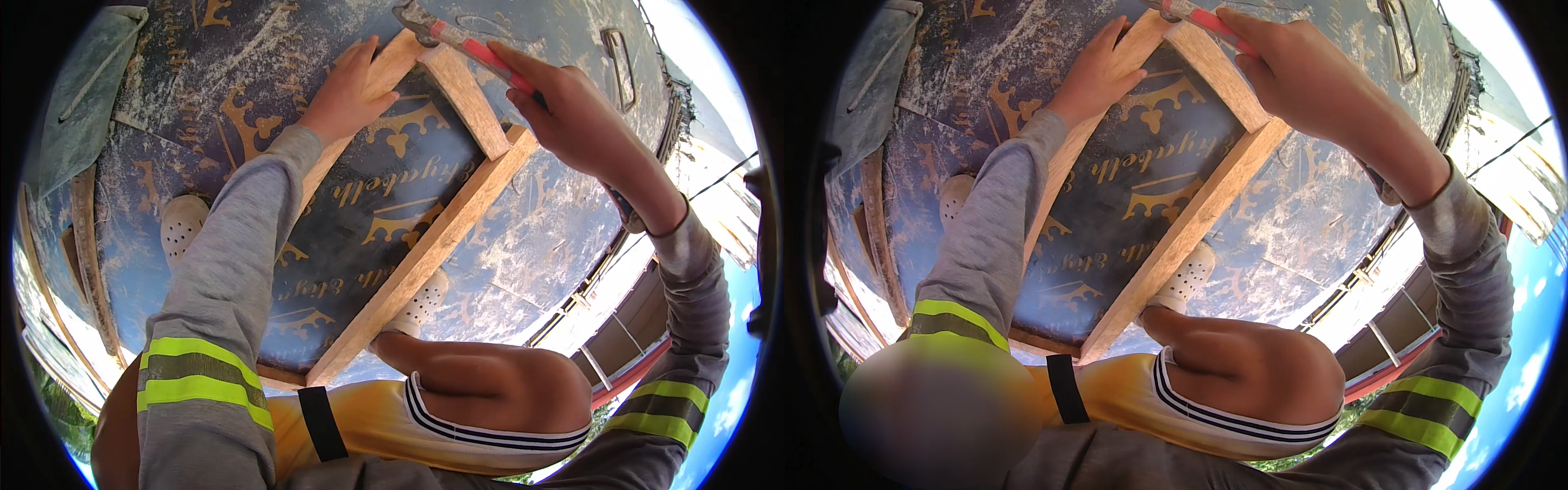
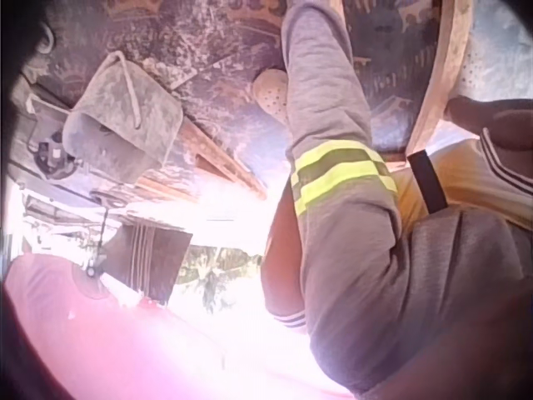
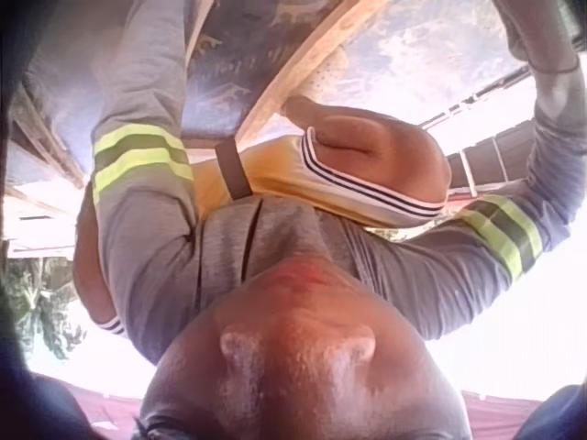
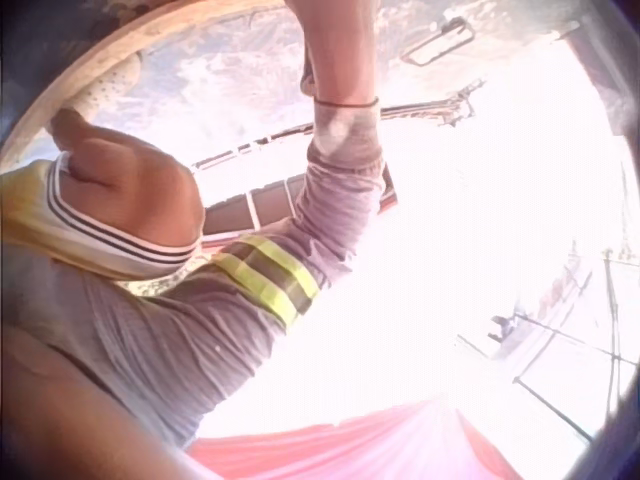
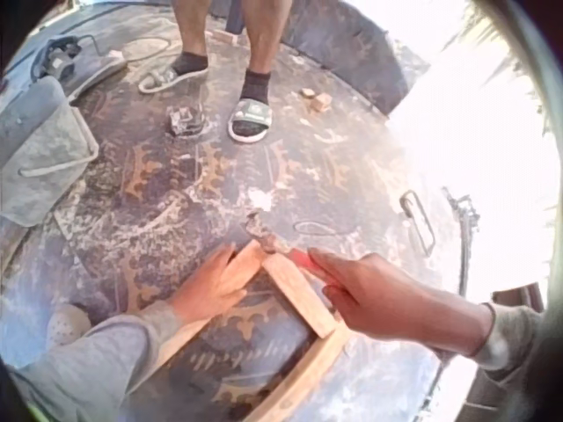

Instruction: The person assembles a rectangular wooden frame on a patterned floor by positioning planks and hammering nails to secure the corners. They adjust the frame pieces and use a hammer to drive nails into the joints, completing the frame assembly.

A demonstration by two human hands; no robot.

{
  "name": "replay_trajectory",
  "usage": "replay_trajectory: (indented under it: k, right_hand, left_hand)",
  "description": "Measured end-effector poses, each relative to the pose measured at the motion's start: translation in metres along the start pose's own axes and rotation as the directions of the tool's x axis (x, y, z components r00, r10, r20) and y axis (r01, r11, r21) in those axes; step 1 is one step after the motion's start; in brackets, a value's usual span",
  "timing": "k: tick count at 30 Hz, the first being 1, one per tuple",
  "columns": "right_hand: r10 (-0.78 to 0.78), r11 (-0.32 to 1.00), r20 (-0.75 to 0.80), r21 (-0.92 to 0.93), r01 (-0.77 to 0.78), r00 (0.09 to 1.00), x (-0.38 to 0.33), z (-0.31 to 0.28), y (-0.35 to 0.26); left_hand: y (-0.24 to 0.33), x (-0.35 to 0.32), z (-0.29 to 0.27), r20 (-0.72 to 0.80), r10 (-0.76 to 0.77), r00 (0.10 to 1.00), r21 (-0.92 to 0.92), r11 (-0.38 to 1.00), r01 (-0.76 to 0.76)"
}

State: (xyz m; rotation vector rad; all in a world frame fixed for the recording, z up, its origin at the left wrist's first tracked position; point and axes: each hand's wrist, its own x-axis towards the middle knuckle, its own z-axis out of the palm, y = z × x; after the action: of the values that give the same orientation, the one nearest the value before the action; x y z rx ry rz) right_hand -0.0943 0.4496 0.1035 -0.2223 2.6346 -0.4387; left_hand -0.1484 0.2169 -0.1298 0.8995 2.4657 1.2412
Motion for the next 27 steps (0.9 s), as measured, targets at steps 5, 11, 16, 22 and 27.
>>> replay_trajectory:
  k: [5,11,16,22,27]
  right_hand:
    - [-0.167,0.978,-0.34,0.06,0.199,0.925,-0.046,0.017,-0.01]
    - [-0.398,0.914,-0.058,-0.118,0.389,0.916,-0.108,0.037,-0.029]
    - [-0.28,0.939,-0.294,0.113,0.325,0.914,-0.12,0.078,-0.034]
    - [-0.215,0.955,-0.237,0.152,0.255,0.947,-0.137,0.129,-0.01]
    - [-0.136,0.944,-0.238,0.264,0.198,0.962,-0.163,0.169,-0.018]
  left_hand:
    - [0.004,0.0,-0.016,0.13,-0.159,0.979,-0.526,0.826,0.204]
    - [-0.031,0.002,-0.04,0.133,-0.242,0.961,-0.642,0.718,0.27]
    - [0.011,0.048,-0.049,0.112,0.268,0.957,-0.066,0.963,-0.262]
    - [0.055,0.1,-0.021,0.536,0.427,0.728,0.249,0.744,-0.62]
    - [0.09,0.107,-0.015,0.636,0.447,0.628,0.4,0.505,-0.765]
